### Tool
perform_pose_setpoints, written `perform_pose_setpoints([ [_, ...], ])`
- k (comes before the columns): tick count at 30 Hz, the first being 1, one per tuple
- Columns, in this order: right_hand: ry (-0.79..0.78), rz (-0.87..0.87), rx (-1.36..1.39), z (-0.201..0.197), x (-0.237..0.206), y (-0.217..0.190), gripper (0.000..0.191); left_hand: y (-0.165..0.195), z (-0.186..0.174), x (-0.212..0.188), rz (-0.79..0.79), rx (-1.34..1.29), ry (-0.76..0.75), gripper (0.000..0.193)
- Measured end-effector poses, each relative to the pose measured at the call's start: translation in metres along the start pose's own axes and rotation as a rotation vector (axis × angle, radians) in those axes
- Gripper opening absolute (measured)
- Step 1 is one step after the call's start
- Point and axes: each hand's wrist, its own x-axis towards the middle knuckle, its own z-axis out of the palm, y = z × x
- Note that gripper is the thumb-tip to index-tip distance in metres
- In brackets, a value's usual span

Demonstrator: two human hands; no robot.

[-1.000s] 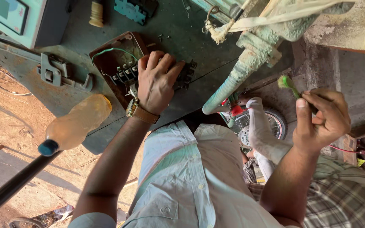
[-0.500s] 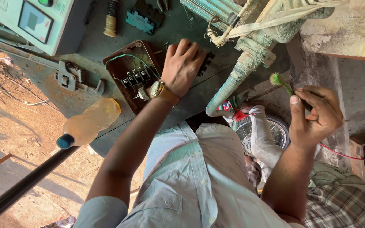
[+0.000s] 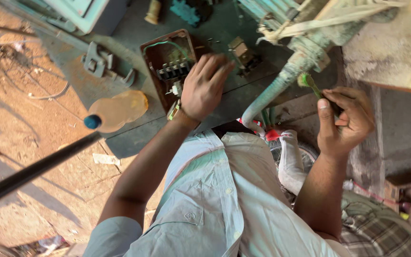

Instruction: The person pours a liquid from a plastic bottle onto electrical components inside a metal box and scrubs them with a green brush. The person repeats the process of pouring liquid and scrubbing multiple times on different parts of the components.

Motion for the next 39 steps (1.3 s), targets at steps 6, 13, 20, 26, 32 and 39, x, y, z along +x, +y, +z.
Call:
perform_pose_setpoints([
  [6,-0.249,0.040,0.318,0.062,0.029,-0.034,0.019,0.010,-0.052,-0.076,-0.241,0.032,0.132,0.016],
  [13,-0.515,0.157,0.200,0.151,0.031,-0.051,0.018,0.003,-0.071,-0.159,-0.548,0.091,0.213,0.014],
  [20,-0.469,0.374,0.377,0.205,0.030,-0.025,0.020,-0.006,-0.083,-0.177,-0.645,-0.024,0.196,0.019],
  [26,-0.325,0.479,0.452,0.206,0.033,0.003,0.021,-0.025,-0.046,-0.143,-0.320,-0.044,-0.011,0.043],
  [32,-0.244,0.398,0.293,0.195,0.027,0.010,0.027,-0.049,0.008,-0.122,-0.343,0.068,-0.333,0.037],
  [39,-0.187,0.389,0.332,0.183,0.027,-0.003,0.030,-0.027,-0.041,-0.111,-0.257,-0.051,-0.154,0.019],
])
